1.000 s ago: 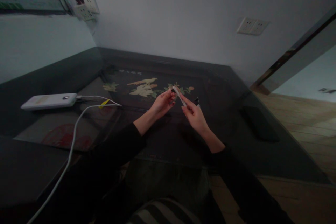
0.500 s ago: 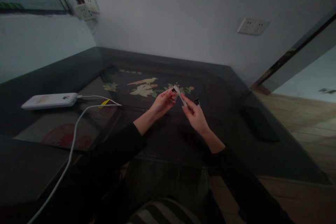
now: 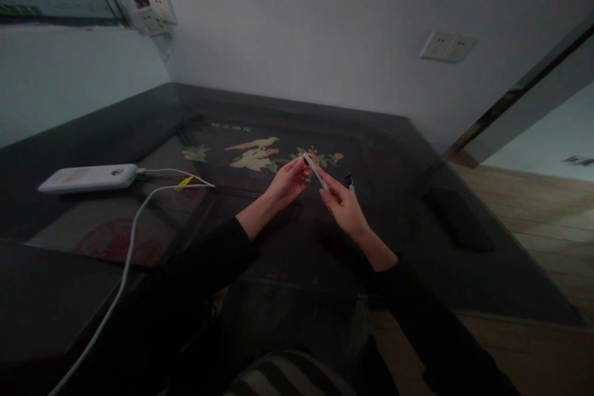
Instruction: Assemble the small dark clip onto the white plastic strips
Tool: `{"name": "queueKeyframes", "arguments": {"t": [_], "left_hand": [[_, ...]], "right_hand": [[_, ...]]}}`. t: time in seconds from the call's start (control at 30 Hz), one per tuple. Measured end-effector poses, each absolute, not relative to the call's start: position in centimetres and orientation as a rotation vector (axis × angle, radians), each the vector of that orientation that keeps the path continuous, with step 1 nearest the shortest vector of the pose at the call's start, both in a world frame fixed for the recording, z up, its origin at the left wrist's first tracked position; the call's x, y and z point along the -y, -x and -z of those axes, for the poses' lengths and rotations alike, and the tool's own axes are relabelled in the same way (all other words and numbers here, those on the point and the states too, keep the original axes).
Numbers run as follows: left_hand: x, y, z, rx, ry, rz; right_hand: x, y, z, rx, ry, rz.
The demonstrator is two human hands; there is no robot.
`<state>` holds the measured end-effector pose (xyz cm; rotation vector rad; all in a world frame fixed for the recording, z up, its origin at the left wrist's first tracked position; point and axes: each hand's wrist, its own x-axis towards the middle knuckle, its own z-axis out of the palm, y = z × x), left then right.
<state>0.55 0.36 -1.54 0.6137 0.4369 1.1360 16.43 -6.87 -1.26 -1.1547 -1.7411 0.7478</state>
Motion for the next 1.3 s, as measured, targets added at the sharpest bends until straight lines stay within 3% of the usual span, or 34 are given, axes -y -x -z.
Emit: {"name": "queueKeyframes", "arguments": {"t": [0.63, 1.07, 1.3], "left_hand": [[-0.16, -0.59, 1.34, -0.42, -0.626, -1.135], [-0.29, -0.55, 1.44, -0.413, -0.619, -1.133], [-0.47, -0.61, 1.72, -0.442, -0.603, -1.138]], "right_hand": [[6.29, -17.0, 1.43, 1.732, 1.205, -0.597], [7.19, -16.12, 1.13, 1.728, 1.096, -0.802], [6.64, -16.42, 1.52, 1.721, 1.142, -0.72]]}}
